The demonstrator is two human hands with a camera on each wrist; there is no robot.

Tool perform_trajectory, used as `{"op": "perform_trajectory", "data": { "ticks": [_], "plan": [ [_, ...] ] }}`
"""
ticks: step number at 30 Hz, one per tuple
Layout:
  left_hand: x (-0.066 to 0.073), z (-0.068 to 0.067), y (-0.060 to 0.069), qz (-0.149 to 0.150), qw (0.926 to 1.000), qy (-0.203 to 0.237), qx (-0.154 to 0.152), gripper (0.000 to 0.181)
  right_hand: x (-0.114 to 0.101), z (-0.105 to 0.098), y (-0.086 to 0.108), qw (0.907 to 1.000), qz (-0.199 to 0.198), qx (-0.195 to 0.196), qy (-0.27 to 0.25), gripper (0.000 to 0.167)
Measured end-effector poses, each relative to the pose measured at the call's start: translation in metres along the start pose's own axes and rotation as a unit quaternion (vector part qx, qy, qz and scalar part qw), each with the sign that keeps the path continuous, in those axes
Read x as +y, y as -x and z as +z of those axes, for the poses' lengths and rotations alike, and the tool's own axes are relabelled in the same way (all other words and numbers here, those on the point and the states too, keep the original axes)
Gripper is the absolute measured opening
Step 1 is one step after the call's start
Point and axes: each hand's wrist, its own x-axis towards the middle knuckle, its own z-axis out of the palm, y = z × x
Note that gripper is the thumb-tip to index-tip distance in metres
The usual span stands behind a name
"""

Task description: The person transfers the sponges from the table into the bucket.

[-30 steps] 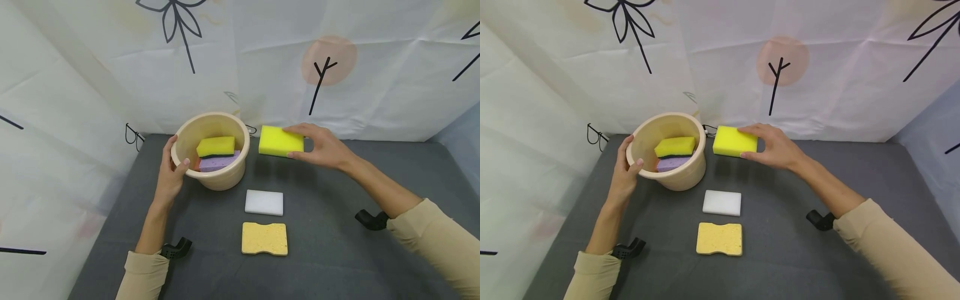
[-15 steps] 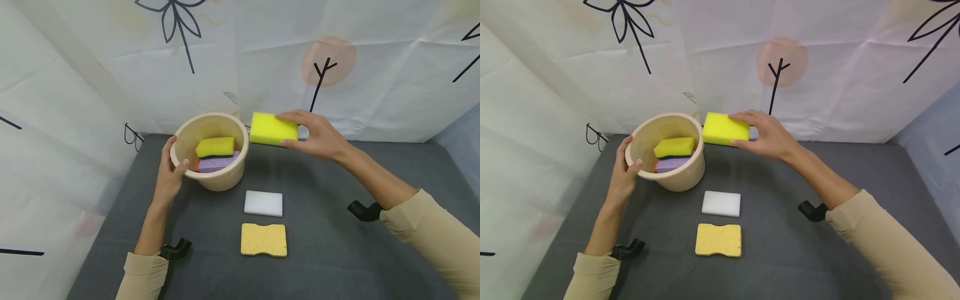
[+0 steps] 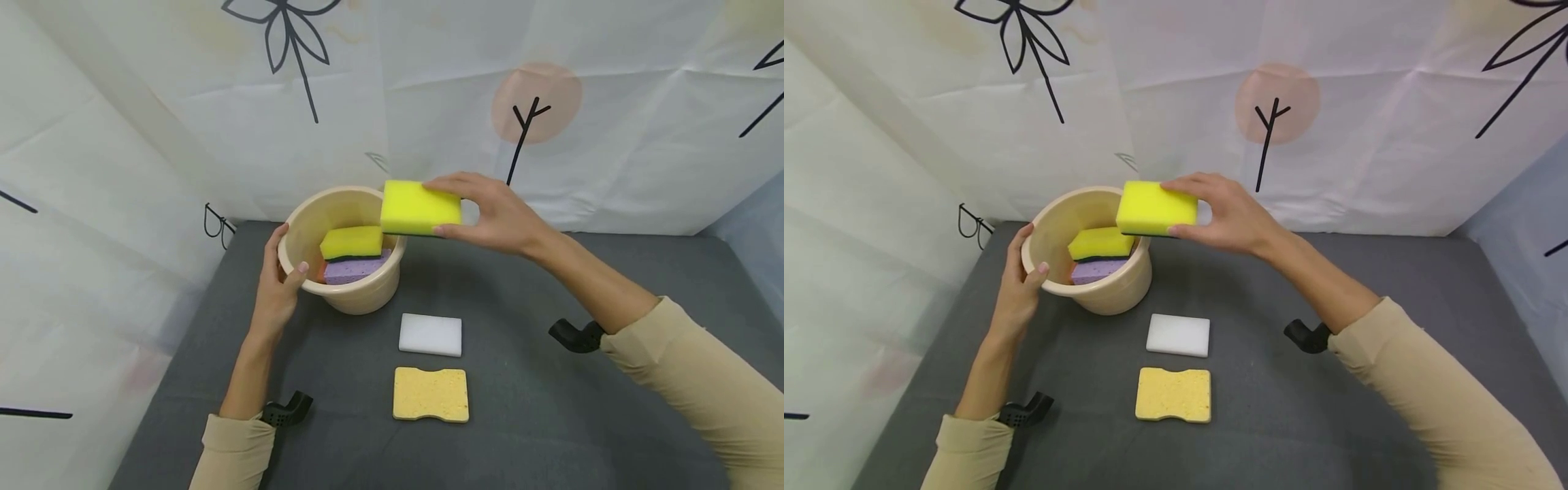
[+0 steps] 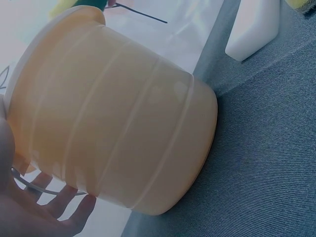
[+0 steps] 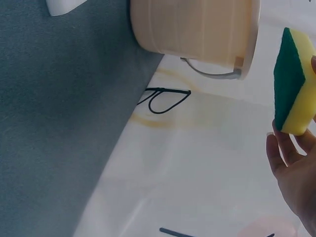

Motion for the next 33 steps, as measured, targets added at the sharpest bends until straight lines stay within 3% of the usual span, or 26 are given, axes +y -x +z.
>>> {"op": "perform_trajectory", "data": {
  "ticks": [12, 26, 33],
  "plan": [
    [-0.002, 0.002, -0.001, 0.009, 0.9999, 0.014, -0.003, 0.068, -0.008, 0.011, -0.017, 0.9994, -0.03, -0.016, -0.008, 0.059],
    [-0.003, 0.0, 0.001, -0.001, 0.9988, 0.049, -0.003, 0.064, -0.017, 0.047, -0.046, 0.9961, -0.041, -0.077, -0.011, 0.062],
    [-0.003, -0.001, 0.0, -0.001, 0.9992, 0.039, -0.011, 0.063, -0.018, 0.064, -0.055, 0.9945, -0.05, -0.09, -0.02, 0.062]
  ]
}}
